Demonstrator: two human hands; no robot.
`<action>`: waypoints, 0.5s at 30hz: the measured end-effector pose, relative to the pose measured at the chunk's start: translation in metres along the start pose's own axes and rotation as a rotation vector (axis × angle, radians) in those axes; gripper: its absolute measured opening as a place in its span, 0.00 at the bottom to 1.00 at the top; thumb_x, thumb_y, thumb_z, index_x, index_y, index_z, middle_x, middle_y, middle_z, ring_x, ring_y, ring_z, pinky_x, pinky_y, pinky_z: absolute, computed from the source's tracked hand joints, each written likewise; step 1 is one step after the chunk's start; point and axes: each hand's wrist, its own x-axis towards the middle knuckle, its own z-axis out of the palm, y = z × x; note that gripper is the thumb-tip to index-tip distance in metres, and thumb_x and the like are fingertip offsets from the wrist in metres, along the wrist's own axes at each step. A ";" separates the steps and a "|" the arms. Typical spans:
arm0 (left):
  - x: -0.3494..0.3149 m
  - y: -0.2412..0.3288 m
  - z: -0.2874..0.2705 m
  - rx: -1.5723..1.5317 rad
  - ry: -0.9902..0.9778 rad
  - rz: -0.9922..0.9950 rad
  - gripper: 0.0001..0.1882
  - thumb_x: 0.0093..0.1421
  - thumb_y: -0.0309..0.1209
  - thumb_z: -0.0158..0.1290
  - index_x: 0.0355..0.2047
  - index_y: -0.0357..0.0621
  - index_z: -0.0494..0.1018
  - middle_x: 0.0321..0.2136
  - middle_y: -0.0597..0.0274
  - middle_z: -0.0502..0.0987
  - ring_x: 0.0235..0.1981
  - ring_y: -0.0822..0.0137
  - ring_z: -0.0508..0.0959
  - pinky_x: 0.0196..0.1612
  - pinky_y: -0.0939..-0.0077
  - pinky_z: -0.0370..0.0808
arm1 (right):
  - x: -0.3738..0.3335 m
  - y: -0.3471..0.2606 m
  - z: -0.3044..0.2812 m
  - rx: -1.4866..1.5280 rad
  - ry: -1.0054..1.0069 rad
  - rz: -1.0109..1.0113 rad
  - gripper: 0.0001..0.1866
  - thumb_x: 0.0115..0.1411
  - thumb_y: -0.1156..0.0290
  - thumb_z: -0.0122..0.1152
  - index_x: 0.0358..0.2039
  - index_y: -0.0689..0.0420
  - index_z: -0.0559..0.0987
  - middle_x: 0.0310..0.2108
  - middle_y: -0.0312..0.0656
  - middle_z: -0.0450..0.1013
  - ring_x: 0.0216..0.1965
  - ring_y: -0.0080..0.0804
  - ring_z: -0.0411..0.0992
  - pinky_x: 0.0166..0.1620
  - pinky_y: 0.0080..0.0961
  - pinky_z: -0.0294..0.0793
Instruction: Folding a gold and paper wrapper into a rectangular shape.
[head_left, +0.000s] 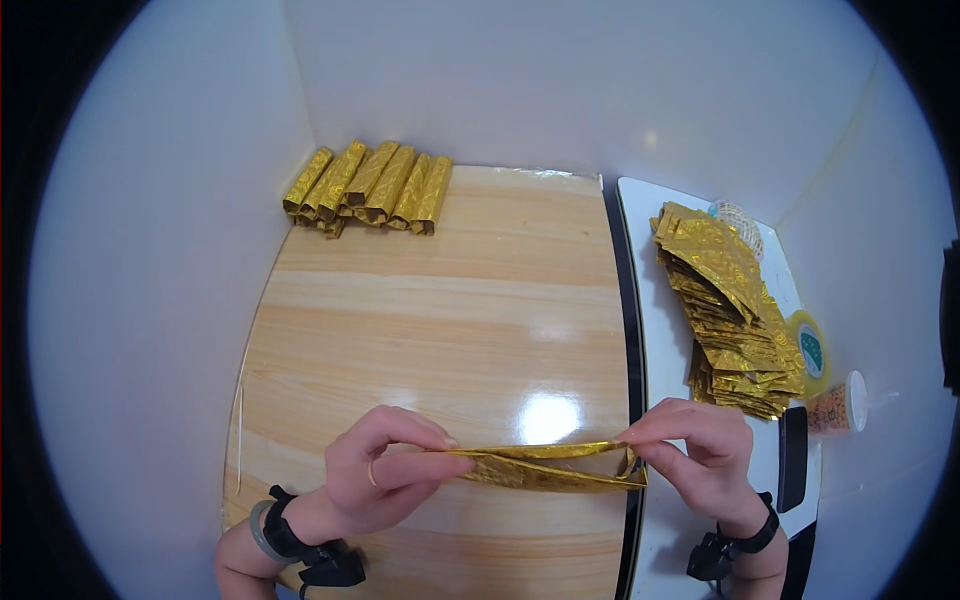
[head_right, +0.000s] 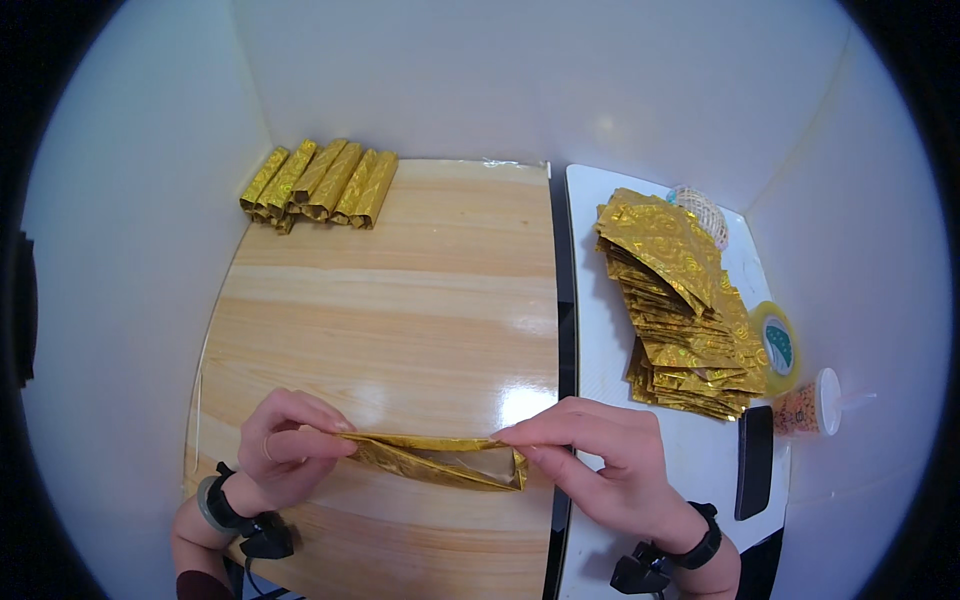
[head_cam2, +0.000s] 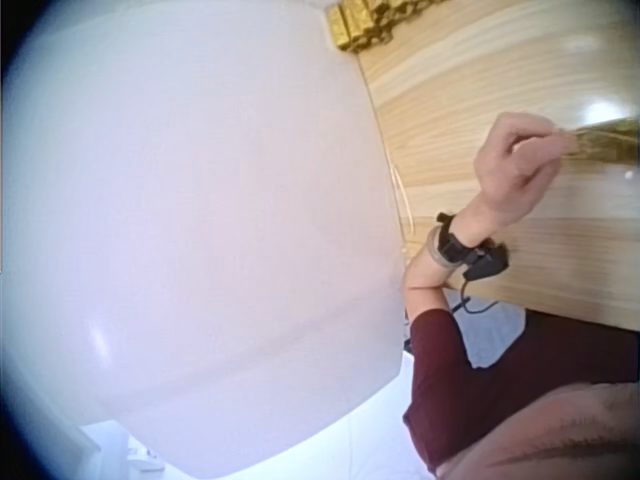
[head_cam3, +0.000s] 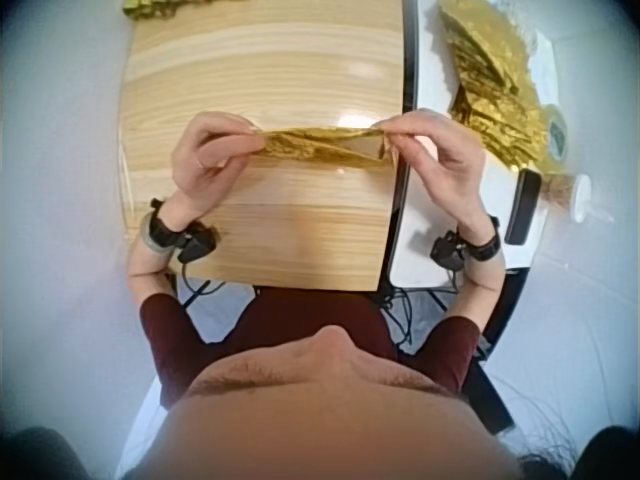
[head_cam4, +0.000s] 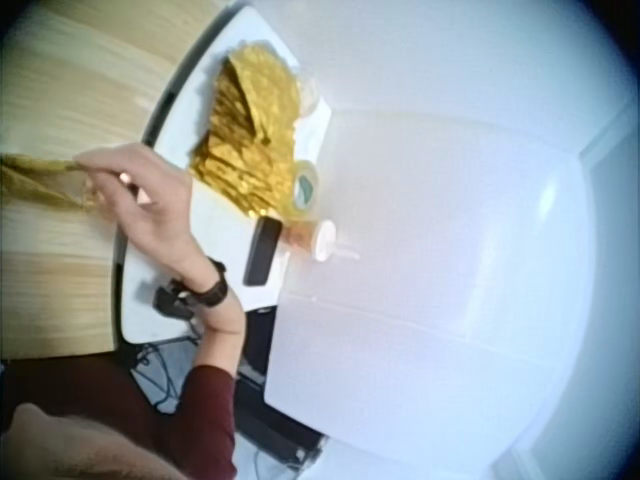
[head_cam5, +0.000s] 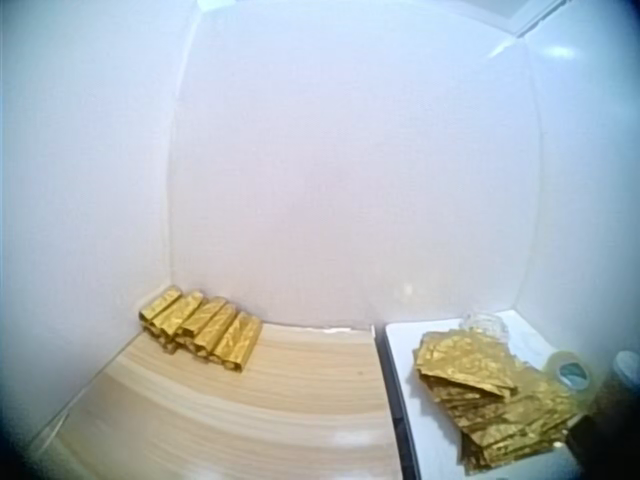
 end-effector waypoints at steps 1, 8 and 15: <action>0.001 0.001 0.000 0.037 -0.020 0.002 0.18 0.46 0.12 0.61 0.36 0.44 0.81 0.33 0.61 0.73 0.32 0.68 0.77 0.31 0.79 0.77 | 0.000 0.001 0.000 -0.001 -0.001 0.000 0.12 0.52 0.84 0.61 0.37 0.60 0.83 0.31 0.41 0.80 0.29 0.29 0.76 0.33 0.20 0.73; 0.000 0.001 0.002 0.102 0.011 -0.012 0.21 0.45 0.12 0.60 0.39 0.46 0.82 0.32 0.63 0.71 0.31 0.69 0.76 0.30 0.80 0.76 | 0.002 0.002 -0.002 0.061 -0.056 -0.063 0.11 0.52 0.84 0.60 0.37 0.60 0.83 0.34 0.42 0.80 0.34 0.32 0.78 0.37 0.21 0.75; 0.000 0.003 0.003 0.089 0.005 0.025 0.22 0.44 0.10 0.58 0.39 0.44 0.82 0.33 0.62 0.71 0.31 0.69 0.76 0.30 0.80 0.76 | -0.002 -0.005 0.004 -0.159 0.073 -0.039 0.11 0.52 0.79 0.67 0.38 0.61 0.83 0.31 0.42 0.80 0.31 0.34 0.78 0.34 0.22 0.75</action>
